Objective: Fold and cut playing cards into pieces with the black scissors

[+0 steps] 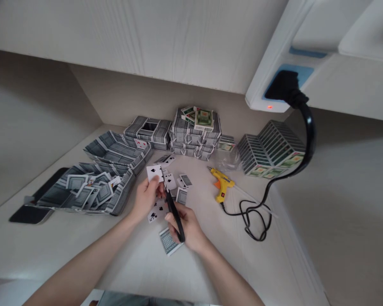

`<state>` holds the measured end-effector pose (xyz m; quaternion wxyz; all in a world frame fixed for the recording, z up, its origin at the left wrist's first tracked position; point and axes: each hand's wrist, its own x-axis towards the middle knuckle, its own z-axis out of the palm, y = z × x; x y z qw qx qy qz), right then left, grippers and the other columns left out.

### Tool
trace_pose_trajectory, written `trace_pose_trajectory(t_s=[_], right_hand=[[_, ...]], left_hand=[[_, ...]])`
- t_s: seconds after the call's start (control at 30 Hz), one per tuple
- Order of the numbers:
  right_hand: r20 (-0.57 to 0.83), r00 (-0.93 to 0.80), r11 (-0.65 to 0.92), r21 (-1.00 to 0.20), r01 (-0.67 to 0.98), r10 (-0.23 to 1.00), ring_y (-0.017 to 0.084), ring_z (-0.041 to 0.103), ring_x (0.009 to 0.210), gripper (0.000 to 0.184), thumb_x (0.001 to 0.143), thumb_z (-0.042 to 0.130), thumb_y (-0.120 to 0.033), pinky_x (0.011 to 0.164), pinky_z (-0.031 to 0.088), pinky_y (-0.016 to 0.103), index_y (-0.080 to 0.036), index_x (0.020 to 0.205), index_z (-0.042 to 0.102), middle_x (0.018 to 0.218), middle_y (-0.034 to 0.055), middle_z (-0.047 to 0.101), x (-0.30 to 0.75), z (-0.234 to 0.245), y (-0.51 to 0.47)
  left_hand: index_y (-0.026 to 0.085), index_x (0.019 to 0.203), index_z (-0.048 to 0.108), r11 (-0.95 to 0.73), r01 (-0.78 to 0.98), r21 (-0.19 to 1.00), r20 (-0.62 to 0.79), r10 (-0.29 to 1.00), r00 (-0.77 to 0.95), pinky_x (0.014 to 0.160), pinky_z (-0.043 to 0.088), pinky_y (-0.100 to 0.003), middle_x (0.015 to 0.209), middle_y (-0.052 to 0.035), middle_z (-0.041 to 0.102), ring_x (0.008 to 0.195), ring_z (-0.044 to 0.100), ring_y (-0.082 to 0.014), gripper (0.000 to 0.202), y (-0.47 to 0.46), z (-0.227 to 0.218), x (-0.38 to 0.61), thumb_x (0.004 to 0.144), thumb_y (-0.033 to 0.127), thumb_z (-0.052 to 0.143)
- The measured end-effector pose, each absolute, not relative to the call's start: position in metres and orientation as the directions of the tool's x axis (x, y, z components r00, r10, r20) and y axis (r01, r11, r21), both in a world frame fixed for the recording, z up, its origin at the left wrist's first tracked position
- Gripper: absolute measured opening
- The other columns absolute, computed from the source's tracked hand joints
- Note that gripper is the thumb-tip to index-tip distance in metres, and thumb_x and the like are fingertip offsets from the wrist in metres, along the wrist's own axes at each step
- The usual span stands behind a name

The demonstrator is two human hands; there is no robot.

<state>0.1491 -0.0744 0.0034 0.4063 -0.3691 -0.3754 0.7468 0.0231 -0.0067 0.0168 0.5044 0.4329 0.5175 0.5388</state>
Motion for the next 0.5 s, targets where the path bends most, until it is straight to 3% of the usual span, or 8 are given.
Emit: trace_pose_trajectory(t_s=[0.5], right_hand=[[-0.192, -0.426, -0.366, -0.851, -0.377, 0.884, 0.003, 0.030, 0.031, 0.038, 0.071, 0.064, -0.043, 0.029, 0.023, 0.015, -0.019, 0.092, 0.045, 0.048, -0.0093, 0.040, 0.1476, 0.0006, -0.0740]], left_hand=[[0.018, 0.053, 0.041, 0.047, -0.108, 0.993, -0.051, 0.998, -0.038, 0.041, 0.034, -0.020, 0.042, 0.0050, 0.045, 0.039, 0.047, -0.0091, 0.030, -0.0041, 0.0159, 0.0194, 0.079, 0.034, 0.042]])
